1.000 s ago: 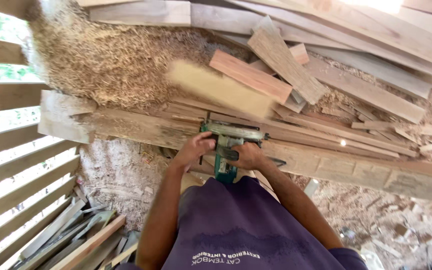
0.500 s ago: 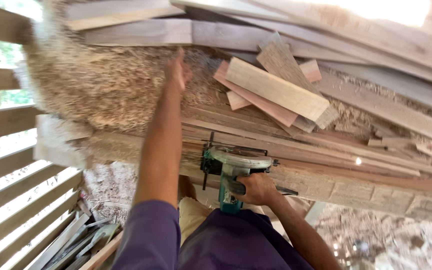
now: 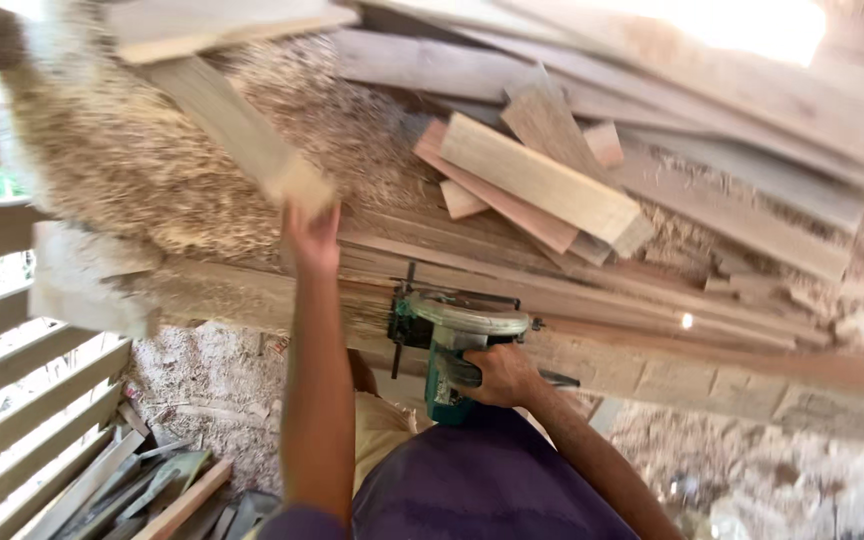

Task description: The person cuts wood planks with a handheld circular saw in a sawdust-covered workshop. They pick planks from a pile, position each on a support beam, cut it, and move the cut piece aside, repeating the process with multiple planks.

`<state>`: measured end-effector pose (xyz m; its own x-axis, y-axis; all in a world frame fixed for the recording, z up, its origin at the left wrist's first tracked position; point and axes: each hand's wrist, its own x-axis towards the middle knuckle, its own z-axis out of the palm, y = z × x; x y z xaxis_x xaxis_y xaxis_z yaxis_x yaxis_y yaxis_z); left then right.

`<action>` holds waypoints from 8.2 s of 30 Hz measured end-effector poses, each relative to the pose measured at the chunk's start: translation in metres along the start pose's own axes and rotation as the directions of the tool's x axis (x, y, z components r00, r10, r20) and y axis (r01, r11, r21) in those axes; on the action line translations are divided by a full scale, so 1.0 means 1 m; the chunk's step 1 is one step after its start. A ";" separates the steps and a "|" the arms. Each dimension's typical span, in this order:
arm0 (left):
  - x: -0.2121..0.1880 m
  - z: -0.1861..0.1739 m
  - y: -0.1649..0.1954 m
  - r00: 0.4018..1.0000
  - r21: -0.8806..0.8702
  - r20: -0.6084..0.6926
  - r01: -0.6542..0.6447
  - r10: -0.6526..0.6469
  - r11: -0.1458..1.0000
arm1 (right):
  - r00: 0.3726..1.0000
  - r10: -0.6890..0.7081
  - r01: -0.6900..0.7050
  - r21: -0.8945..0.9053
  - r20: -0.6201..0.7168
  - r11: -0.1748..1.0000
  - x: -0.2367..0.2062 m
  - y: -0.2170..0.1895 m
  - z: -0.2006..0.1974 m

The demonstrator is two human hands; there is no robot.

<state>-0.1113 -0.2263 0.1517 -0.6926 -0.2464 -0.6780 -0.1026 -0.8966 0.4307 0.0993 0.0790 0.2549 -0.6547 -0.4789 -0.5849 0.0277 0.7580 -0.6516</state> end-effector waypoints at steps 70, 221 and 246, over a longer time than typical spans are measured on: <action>-0.066 -0.154 0.198 0.922 0.807 -0.376 0.280 0.088 0.519 | 0.978 0.210 -0.206 0.139 -0.015 0.969 0.061 -0.299 0.054; -0.100 -0.224 0.171 0.976 0.891 0.101 -0.174 0.191 0.420 | 0.992 0.117 -0.119 0.043 0.050 0.992 0.112 -0.307 0.058; -0.074 -0.233 0.251 0.986 0.880 0.006 -0.085 0.169 0.467 | 0.996 -0.075 0.068 0.130 0.049 0.989 0.162 -0.370 0.094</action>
<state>0.0806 -0.5188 0.1718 -0.7042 -0.3920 -0.5919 -0.6172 -0.0739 0.7833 0.0541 -0.3207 0.3560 -0.6169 -0.5559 -0.5572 0.0807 0.6596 -0.7473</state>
